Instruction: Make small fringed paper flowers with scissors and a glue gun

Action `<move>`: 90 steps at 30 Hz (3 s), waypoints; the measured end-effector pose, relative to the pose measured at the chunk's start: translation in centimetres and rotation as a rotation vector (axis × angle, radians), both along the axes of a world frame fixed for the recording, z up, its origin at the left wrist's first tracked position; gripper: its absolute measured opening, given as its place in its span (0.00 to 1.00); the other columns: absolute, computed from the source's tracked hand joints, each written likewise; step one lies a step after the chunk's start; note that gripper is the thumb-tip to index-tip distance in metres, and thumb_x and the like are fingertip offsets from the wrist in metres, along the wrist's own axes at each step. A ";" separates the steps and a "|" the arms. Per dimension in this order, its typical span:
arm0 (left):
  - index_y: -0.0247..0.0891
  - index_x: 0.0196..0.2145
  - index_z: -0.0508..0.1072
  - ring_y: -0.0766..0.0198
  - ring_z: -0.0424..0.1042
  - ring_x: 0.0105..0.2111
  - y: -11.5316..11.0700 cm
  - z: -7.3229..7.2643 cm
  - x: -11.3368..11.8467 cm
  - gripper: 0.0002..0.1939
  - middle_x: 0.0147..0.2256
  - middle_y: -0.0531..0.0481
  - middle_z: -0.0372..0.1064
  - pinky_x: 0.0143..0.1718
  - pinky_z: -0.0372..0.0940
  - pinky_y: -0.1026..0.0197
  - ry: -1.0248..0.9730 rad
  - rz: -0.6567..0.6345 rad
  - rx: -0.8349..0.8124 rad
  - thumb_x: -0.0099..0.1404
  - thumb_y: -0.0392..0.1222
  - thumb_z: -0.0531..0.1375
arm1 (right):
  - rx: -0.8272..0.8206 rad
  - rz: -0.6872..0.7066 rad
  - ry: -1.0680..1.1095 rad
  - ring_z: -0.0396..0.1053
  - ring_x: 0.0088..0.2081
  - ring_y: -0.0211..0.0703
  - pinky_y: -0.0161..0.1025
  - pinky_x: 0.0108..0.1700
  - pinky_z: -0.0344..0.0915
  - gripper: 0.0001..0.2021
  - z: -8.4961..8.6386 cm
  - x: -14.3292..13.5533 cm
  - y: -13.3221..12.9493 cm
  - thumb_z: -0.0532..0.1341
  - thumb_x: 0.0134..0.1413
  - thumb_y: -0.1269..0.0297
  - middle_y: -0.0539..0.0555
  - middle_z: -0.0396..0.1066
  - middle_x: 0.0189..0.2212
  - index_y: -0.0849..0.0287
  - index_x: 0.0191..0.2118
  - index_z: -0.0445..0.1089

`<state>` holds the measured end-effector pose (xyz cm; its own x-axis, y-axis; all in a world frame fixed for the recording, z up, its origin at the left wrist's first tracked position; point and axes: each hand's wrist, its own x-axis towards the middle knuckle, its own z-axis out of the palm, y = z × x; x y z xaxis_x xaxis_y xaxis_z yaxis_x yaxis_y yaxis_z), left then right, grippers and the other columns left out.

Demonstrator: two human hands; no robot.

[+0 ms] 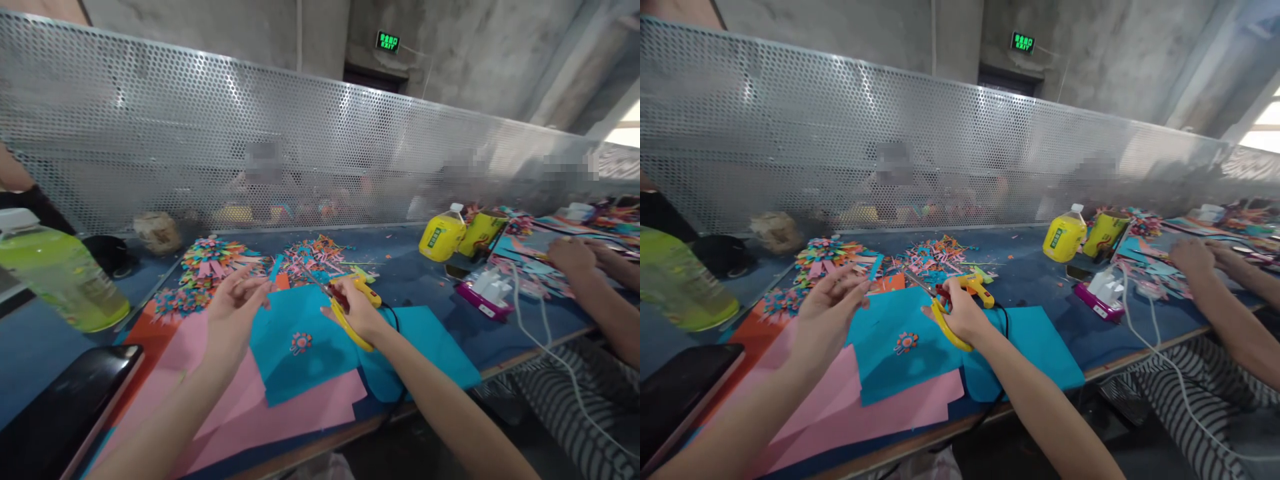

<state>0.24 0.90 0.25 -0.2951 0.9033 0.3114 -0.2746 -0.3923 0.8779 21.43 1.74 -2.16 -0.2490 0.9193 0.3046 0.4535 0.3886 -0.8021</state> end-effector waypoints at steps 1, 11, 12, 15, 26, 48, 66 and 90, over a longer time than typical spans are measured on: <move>0.39 0.41 0.68 0.71 0.67 0.21 0.1 0.0 -0.1 0.24 0.27 0.54 0.71 0.21 0.62 0.68 -0.017 0.018 0.015 0.45 0.36 0.67 | 0.004 0.006 -0.007 0.55 0.25 0.33 0.33 0.28 0.57 0.17 0.0 0.0 -0.1 0.61 0.42 0.62 0.45 0.56 0.27 0.56 0.35 0.51; 0.39 0.47 0.65 0.66 0.71 0.24 -0.8 -0.3 0.6 0.29 0.26 0.53 0.72 0.21 0.62 0.67 0.138 -0.050 -0.027 0.46 0.38 0.66 | -0.042 0.083 -0.158 0.54 0.25 0.33 0.32 0.27 0.55 0.15 0.1 -0.2 -1.1 0.61 0.42 0.58 0.44 0.56 0.25 0.57 0.33 0.53; 0.39 0.47 0.65 0.66 0.70 0.24 -1.0 -0.3 0.7 0.29 0.26 0.53 0.72 0.21 0.62 0.66 0.159 -0.054 -0.038 0.46 0.39 0.66 | -0.046 0.081 -0.161 0.53 0.24 0.33 0.32 0.27 0.54 0.15 0.1 -0.2 -1.1 0.60 0.42 0.57 0.44 0.55 0.25 0.57 0.32 0.53; 0.38 0.47 0.64 0.67 0.69 0.22 -1.2 -0.2 1.0 0.29 0.27 0.52 0.73 0.22 0.62 0.65 0.197 -0.076 -0.066 0.46 0.41 0.66 | -0.053 0.078 -0.168 0.51 0.24 0.32 0.32 0.27 0.53 0.17 0.3 -0.1 -1.2 0.61 0.42 0.55 0.44 0.54 0.24 0.57 0.31 0.52; 0.40 0.47 0.64 0.66 0.69 0.23 -1.3 -0.5 1.0 0.28 0.28 0.52 0.72 0.23 0.63 0.65 0.230 -0.091 -0.062 0.48 0.41 0.65 | -0.059 0.095 -0.193 0.49 0.23 0.32 0.30 0.24 0.50 0.18 0.9 -0.1 -1.6 0.61 0.42 0.52 0.44 0.54 0.23 0.57 0.32 0.54; 0.39 0.40 0.64 0.65 0.71 0.25 -0.9 -0.8 0.9 0.22 0.27 0.52 0.72 0.21 0.62 0.66 0.210 -0.086 -0.072 0.47 0.40 0.66 | -0.083 0.097 -0.200 0.48 0.21 0.31 0.29 0.21 0.47 0.18 1.1 -0.2 -1.6 0.62 0.40 0.53 0.42 0.52 0.18 0.57 0.28 0.53; 0.39 0.41 0.66 0.63 0.71 0.27 -0.2 -2.1 0.4 0.21 0.28 0.51 0.71 0.22 0.62 0.65 0.318 -0.086 -0.074 0.48 0.41 0.65 | 0.034 -0.314 -0.833 0.70 0.32 0.52 0.39 0.28 0.59 0.23 0.4 0.7 -0.3 0.56 0.46 0.48 0.60 0.71 0.31 0.62 0.42 0.60; 0.37 0.48 0.59 0.53 0.75 0.33 -0.5 -2.6 1.3 0.35 0.32 0.47 0.73 0.25 0.70 0.58 0.333 -0.288 -0.216 0.43 0.45 0.67 | 0.227 -0.090 -0.576 0.66 0.38 0.45 0.39 0.41 0.60 0.09 1.3 0.6 -0.5 0.57 0.50 0.62 0.57 0.69 0.34 0.62 0.36 0.66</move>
